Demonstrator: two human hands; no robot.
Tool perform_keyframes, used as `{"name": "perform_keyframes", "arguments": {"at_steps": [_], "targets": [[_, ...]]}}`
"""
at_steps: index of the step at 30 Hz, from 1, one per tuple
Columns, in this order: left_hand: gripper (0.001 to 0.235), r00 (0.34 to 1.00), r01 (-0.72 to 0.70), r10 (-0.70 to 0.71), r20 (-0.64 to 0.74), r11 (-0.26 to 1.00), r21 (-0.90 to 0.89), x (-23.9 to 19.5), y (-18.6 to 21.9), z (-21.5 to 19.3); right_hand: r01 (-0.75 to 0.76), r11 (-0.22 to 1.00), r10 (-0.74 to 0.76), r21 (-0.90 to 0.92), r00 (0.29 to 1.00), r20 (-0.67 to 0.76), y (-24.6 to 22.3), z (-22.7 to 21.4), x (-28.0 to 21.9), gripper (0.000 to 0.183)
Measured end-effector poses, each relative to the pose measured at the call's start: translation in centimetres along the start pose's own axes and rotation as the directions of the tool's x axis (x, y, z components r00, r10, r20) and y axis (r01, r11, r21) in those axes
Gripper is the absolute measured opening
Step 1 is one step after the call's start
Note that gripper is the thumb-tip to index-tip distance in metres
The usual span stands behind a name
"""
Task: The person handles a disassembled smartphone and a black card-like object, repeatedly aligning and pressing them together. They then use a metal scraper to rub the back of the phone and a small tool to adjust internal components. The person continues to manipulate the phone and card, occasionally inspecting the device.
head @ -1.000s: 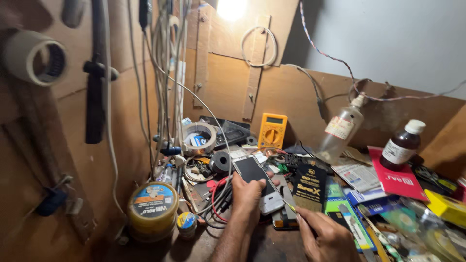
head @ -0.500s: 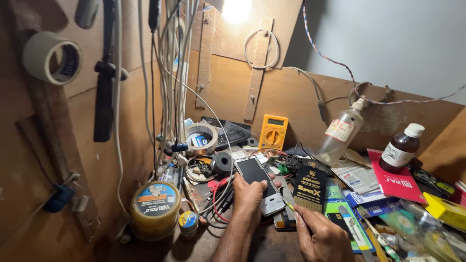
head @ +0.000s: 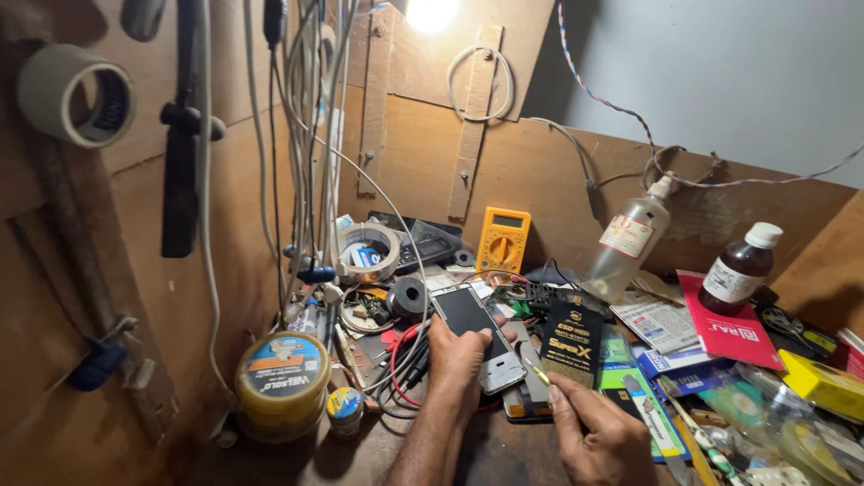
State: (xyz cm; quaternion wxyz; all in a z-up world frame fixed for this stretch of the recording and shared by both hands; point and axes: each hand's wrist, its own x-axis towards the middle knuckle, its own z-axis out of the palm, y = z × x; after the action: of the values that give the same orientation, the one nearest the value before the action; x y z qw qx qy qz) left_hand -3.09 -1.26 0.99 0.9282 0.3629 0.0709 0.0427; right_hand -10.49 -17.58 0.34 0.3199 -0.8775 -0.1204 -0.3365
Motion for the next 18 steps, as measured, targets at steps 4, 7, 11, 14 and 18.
{"name": "perform_keyframes", "arguments": {"at_steps": [4,7,11,14,18], "targets": [[0.060,1.000,-0.004,0.004,0.001,0.999,0.034,0.1,0.2,0.2,0.033,0.999,-0.033,0.003,0.999,0.023,0.8,0.3,0.2,0.023],[0.059,1.000,-0.004,0.004,-0.002,0.999,0.033,0.3,0.0,0.1,0.010,1.000,-0.009,-0.024,0.999,0.044,0.6,0.3,0.1,0.022],[0.058,1.000,-0.012,0.012,0.007,1.000,0.021,0.5,-0.3,0.0,-0.005,0.999,0.007,-0.048,0.998,0.057,-0.4,0.1,0.2,0.023],[0.059,1.000,-0.018,0.017,0.025,0.999,0.030,0.4,-0.4,0.0,-0.004,0.998,0.008,-0.062,0.998,0.063,-1.3,0.4,0.5,0.024],[0.058,0.999,-0.034,0.033,0.027,0.999,0.034,0.3,-0.5,0.0,-0.063,0.993,0.072,-0.100,0.993,0.091,-1.5,0.4,0.6,0.024]]}}
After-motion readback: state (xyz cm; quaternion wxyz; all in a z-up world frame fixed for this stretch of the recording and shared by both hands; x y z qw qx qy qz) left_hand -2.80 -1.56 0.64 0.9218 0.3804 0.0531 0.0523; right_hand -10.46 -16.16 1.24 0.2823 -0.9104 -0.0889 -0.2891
